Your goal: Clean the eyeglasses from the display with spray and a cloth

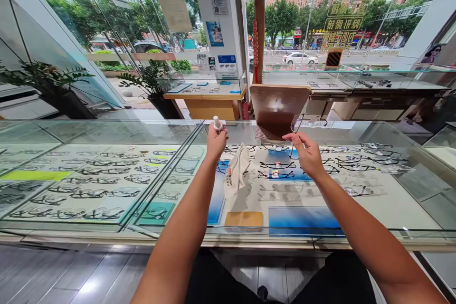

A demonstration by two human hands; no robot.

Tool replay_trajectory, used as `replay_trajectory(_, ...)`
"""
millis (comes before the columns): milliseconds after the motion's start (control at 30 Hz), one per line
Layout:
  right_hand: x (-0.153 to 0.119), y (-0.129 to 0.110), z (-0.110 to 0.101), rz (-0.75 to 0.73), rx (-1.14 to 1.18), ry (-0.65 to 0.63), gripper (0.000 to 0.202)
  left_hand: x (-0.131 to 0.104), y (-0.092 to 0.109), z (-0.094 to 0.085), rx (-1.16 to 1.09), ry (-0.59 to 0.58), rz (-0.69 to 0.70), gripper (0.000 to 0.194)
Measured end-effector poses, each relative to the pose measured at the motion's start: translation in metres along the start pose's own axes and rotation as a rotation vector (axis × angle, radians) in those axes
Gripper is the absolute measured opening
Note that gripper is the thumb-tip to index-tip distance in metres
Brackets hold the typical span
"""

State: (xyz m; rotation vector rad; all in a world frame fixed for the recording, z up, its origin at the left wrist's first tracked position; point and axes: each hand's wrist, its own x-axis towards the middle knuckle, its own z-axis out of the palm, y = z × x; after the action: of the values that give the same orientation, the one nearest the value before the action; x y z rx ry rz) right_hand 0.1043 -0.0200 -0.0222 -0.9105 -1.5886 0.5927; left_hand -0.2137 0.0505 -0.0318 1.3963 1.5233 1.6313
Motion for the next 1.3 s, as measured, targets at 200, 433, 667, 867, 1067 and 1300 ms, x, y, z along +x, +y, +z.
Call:
replay_trajectory(200,-0.004,-0.007,0.006,-0.018,0.042,-0.11,0.044,-0.051,0.052,0.033,-0.49,-0.521,-0.179,0.06)
replay_trajectory(433,-0.006,-0.009,0.01,0.038,0.166,-0.338,0.047,-0.077,0.072,0.04,-0.516,-0.78,-0.307,0.084)
replay_trajectory(667,-0.009,-0.014,0.013,0.04,0.217,-0.482,0.048,-0.079,0.053,0.052,-0.42,-0.61,-0.118,0.061)
replay_trajectory(867,-0.012,-0.017,0.015,0.055,0.213,-0.524,0.047,-0.078,0.044,0.054,-0.202,-0.587,0.105,0.051)
replay_trajectory(1067,-0.01,-0.016,0.013,0.085,0.219,-0.458,0.047,-0.079,0.05,0.051,-0.173,-0.555,0.129,0.051)
replay_trajectory(1300,-0.013,-0.015,0.015,0.016,0.141,-0.488,0.049,-0.082,0.044,0.051,-0.04,-0.531,0.225,0.055)
